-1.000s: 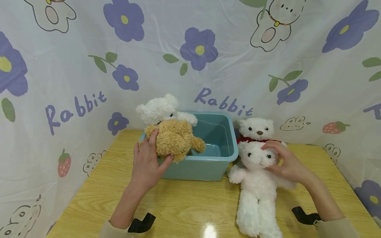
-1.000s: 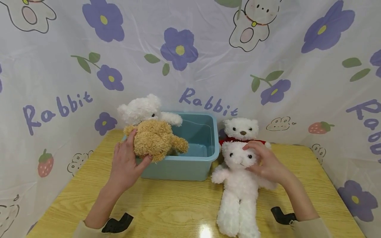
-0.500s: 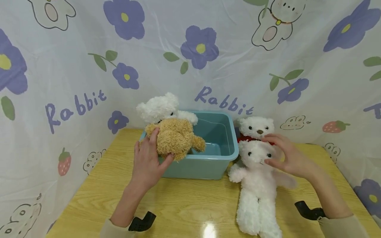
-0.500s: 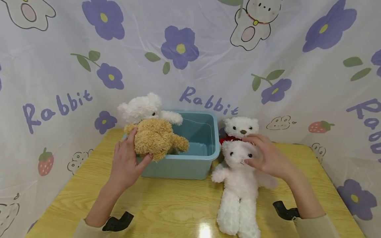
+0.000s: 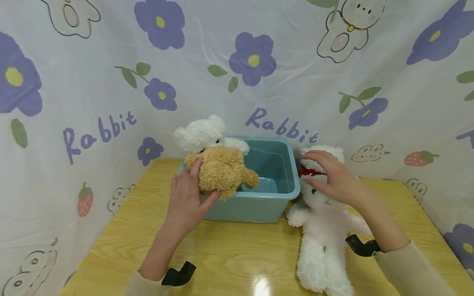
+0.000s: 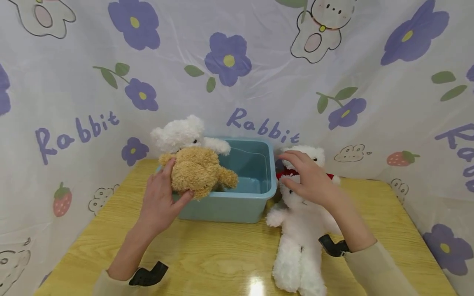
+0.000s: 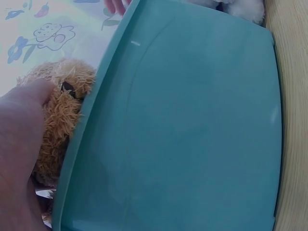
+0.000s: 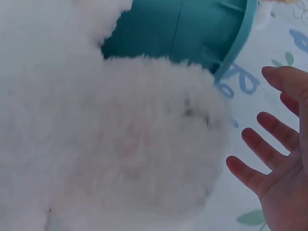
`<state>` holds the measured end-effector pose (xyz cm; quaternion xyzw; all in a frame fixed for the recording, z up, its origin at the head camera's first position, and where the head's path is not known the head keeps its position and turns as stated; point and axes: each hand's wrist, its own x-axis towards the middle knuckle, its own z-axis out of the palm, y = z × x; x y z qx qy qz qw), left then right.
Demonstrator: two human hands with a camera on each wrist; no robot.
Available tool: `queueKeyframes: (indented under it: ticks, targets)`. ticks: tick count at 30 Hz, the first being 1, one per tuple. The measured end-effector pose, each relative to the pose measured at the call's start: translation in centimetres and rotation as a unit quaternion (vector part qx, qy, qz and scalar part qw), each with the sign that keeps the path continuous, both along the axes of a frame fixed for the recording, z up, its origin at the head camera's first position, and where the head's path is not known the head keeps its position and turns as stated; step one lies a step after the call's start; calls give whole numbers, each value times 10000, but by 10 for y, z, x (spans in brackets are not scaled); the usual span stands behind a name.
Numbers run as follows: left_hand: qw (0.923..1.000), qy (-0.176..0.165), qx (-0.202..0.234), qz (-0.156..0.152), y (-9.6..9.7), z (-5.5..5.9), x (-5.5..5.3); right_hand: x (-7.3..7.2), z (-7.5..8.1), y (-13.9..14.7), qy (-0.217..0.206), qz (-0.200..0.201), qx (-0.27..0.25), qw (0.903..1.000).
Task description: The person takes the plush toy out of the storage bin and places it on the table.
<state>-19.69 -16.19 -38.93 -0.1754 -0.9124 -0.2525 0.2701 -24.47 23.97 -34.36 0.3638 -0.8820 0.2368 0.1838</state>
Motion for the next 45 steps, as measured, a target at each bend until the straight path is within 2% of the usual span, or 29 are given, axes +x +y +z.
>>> queueKeyframes:
  ticks: [5,10,15,21,24,31,34,40,45]
  targets:
    - [9997,-176,63,-153,-4,2,3,-9,-5,-27,-27,299,-5,9995]
    - [9988,-376,262,-161,-12,6,11,-17,-3,-54,64,525,-28,9986]
    - [9993,-218,243,-207,-22,12,15,-22,5,-79,91,781,-53,9969]
    - [9998,-159,114,19,-37,12,23,-25,10,-102,281,1104,-180,9933]
    - [9995,-211,103,197,-45,9,27,-26,11,-112,572,1271,-164,9901]
    - [9986,-439,12,297,-58,5,30,-21,7,-138,1085,1876,-315,9757]
    - [9980,-547,-15,300,-59,4,28,-19,3,-150,1259,1885,-321,9734]
    - [9952,-868,5,458,-63,-4,28,-14,-4,-174,1730,1576,-149,9721]
    - [9925,-1092,104,538,-65,-12,28,-11,-9,-187,1956,1343,-64,9714]
